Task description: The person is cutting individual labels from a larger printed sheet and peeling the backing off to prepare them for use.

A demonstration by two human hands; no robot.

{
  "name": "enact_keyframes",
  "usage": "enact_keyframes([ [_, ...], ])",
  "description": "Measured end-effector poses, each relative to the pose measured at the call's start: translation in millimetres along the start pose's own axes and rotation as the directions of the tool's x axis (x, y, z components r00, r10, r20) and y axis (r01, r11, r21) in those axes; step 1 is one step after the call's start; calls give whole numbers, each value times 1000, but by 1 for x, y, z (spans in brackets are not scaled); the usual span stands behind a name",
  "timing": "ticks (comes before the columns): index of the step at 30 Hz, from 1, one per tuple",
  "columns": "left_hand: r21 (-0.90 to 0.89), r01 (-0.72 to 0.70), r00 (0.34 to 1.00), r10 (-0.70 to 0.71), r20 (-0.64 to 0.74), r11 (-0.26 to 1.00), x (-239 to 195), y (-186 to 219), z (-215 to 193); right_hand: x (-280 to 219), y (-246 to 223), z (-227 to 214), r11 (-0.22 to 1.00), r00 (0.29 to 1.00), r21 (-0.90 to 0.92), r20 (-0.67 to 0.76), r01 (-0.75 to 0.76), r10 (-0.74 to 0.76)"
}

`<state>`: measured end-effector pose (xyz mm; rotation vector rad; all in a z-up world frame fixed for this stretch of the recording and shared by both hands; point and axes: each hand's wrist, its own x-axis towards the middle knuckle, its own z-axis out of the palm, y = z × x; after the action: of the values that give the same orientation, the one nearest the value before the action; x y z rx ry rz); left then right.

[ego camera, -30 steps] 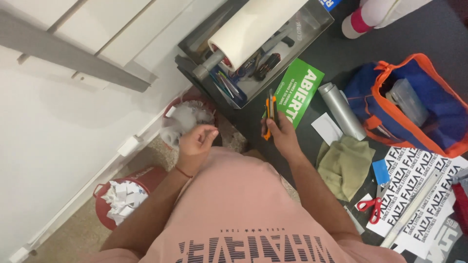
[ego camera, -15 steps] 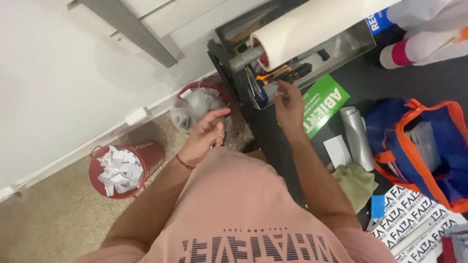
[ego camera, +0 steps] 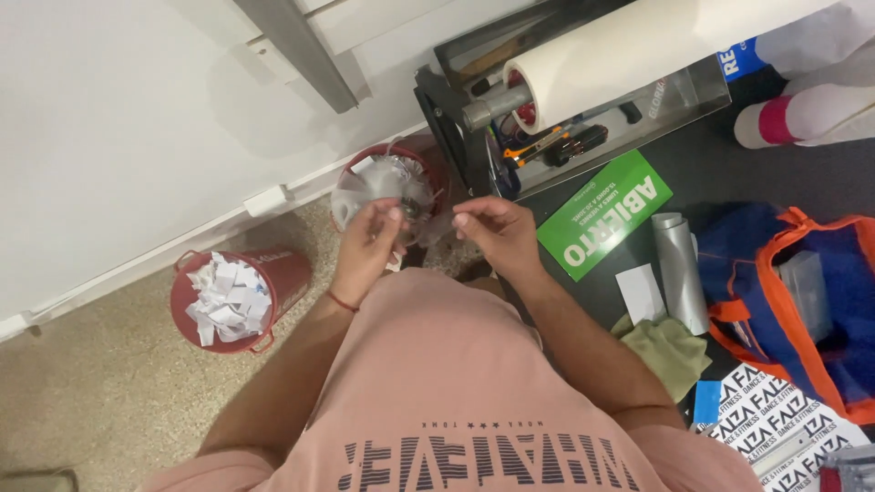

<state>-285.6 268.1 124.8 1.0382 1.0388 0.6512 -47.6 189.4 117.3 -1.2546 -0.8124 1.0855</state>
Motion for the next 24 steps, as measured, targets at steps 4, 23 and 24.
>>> enact_keyframes([
  [4,404,-616,784,576,230,676,-11,26,6,6,5,15,984,982,-49,74,-171,174],
  [23,956,-290,956,62,287,48,127,-62,-65,-85,151,-159,375,664,-635,-745,-675,-67],
  [24,964,-219,974,-25,225,153,131,-67,-68,-85,149,-146,357,722,-734,-663,-577,-196],
])
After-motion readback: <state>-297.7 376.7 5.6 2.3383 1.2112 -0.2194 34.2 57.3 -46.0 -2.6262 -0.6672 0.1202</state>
